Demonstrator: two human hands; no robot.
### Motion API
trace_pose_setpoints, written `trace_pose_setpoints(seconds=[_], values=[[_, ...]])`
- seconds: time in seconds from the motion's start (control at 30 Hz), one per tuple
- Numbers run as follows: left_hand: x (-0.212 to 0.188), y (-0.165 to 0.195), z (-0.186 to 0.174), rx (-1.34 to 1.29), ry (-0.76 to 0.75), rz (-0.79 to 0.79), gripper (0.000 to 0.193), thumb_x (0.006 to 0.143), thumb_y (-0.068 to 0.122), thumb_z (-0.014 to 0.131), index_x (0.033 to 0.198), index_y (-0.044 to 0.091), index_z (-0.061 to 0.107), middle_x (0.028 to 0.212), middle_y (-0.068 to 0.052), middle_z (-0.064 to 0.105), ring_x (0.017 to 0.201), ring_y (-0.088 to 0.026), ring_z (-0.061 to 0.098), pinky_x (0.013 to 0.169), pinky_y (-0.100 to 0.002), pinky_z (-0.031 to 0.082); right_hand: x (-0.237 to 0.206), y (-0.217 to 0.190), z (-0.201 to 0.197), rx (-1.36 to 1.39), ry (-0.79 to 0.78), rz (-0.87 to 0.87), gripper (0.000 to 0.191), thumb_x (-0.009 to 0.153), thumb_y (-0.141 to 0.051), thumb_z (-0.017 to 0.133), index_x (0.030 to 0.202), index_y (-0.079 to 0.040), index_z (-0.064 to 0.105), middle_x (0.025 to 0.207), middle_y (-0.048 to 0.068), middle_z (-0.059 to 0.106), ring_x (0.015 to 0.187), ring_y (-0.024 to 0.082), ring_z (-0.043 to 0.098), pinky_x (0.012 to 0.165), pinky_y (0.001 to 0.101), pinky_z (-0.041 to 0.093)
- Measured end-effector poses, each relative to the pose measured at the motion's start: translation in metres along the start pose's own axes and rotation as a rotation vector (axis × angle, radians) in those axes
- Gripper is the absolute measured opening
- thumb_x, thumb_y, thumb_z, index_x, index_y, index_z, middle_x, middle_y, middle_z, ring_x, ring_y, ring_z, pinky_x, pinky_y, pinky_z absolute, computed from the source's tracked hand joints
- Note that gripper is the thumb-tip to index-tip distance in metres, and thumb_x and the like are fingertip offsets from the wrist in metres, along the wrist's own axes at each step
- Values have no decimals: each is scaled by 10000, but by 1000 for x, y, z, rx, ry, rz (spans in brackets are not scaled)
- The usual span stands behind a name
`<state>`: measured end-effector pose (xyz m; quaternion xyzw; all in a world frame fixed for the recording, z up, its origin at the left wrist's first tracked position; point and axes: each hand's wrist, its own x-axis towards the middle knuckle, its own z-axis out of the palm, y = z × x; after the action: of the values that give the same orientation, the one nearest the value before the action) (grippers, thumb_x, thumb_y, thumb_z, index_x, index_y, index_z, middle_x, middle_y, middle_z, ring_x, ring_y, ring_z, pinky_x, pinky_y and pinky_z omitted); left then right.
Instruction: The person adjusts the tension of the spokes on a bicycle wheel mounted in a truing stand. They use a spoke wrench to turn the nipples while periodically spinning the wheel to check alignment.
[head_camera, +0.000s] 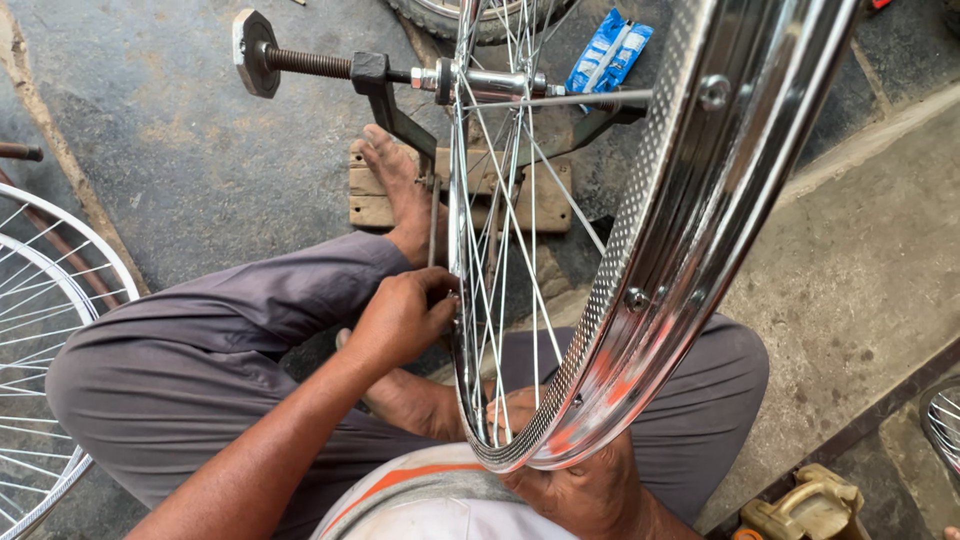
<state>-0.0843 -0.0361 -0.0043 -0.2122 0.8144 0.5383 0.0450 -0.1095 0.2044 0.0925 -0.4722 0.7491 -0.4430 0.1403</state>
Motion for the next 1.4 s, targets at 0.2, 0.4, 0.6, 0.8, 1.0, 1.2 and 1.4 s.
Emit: trace_pose_setpoints(seconds=[0.2, 0.4, 0.6, 0.8, 1.0, 1.2, 1.4], values=[[3, -9, -6, 156, -119, 58, 252, 861, 150, 742, 1068, 6, 740, 874, -176, 770, 735, -295, 772, 701, -393, 600, 3, -3, -1, 52, -2, 41, 190, 873, -230, 843, 984, -88, 781, 998, 62, 797, 914, 199, 801, 779, 355, 655], [11, -21, -3, 5, -146, 114, 277, 835, 115, 772, 1084, -4, 742, 927, -171, 763, 742, -256, 769, 676, -375, 616, 2, -4, 1, 24, 7, 40, 204, 856, -239, 850, 947, -74, 770, 943, 61, 790, 846, 205, 793, 719, 357, 641], [18, -25, -7, -305, -460, -116, 251, 877, 83, 725, 1119, 15, 724, 897, -99, 770, 738, -161, 746, 663, -320, 629, 8, -12, -7, 91, 31, 45, 202, 897, -217, 830, 979, -45, 764, 952, 85, 799, 812, 165, 812, 671, 291, 654], [9, -35, -18, -908, -868, -154, 339, 892, 107, 733, 1215, 40, 656, 992, -51, 741, 770, -111, 696, 671, -254, 578, 6, -23, -12, 253, 140, 101, 298, 945, -281, 790, 1068, -10, 768, 918, 70, 820, 829, 151, 837, 697, 292, 690], [-13, -44, -2, -1125, -948, -136, 442, 890, 96, 787, 1295, -46, 682, 1078, -95, 781, 616, -66, 581, 539, -200, 466, -5, -17, 0, 212, 219, 39, 239, 969, -287, 789, 1031, -57, 767, 932, 60, 818, 896, 180, 827, 783, 345, 676], [-10, -57, 0, -839, -717, -113, 439, 886, 91, 807, 1298, -35, 728, 831, -47, 686, 586, -55, 531, 526, -217, 454, -7, 2, 5, -6, 55, 8, 299, 881, -276, 818, 1033, -26, 758, 962, 95, 793, 879, 213, 797, 767, 368, 637], [-6, -45, -9, -870, -763, -196, 471, 883, 73, 744, 1338, -13, 659, 951, -63, 761, 741, -107, 705, 675, -250, 587, 1, 0, 5, 41, 79, 23, 272, 879, -248, 819, 1019, -27, 742, 980, 101, 779, 875, 219, 794, 763, 354, 635]])
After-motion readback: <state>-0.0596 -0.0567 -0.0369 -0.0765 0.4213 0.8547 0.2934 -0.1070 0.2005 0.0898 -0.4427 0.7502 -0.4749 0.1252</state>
